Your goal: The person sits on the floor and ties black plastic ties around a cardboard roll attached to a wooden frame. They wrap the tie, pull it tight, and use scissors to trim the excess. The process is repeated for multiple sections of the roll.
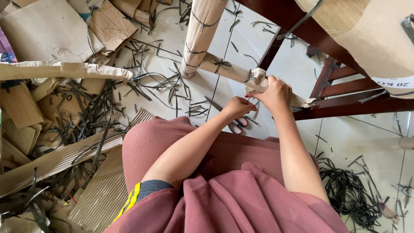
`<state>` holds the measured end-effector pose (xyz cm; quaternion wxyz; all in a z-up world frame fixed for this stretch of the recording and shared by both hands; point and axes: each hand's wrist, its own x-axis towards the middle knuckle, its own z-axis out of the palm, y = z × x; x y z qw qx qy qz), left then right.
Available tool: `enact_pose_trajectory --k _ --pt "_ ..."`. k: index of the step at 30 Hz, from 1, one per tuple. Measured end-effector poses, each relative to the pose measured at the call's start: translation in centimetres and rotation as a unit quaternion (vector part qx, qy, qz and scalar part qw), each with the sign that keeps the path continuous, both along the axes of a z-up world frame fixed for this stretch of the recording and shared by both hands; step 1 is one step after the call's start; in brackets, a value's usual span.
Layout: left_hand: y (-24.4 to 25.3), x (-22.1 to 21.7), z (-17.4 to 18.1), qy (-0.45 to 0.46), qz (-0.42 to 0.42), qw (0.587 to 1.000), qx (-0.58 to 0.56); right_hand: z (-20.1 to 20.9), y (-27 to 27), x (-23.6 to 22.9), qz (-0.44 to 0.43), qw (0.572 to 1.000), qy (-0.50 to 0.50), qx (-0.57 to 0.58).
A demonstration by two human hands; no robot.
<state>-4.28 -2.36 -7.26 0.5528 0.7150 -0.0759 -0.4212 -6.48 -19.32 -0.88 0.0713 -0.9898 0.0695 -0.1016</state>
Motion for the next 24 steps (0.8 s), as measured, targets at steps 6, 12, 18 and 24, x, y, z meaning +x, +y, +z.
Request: enact_pose_trajectory --k 6,12,18,24 --pt "0.4 -0.5 1.0 -0.009 -0.007 0.999 0.033 1.2 2.6 -1.5 -0.041 0.998 0.001 -0.042" --pt "0.8 -0.4 2.0 -0.002 -0.021 0.998 0.063 5.2 2.4 -1.7 -0.031 0.988 0.138 0.063" --pt "0.4 0.1 -0.7 -0.012 -0.016 0.999 0.043 10.5 2.5 -0.2 -0.059 0.924 0.293 0.238" --pt "1.0 -0.1 -0.9 -0.054 -0.021 0.997 0.041 7.3 -1.6 2.1 -0.065 0.899 0.364 0.232"
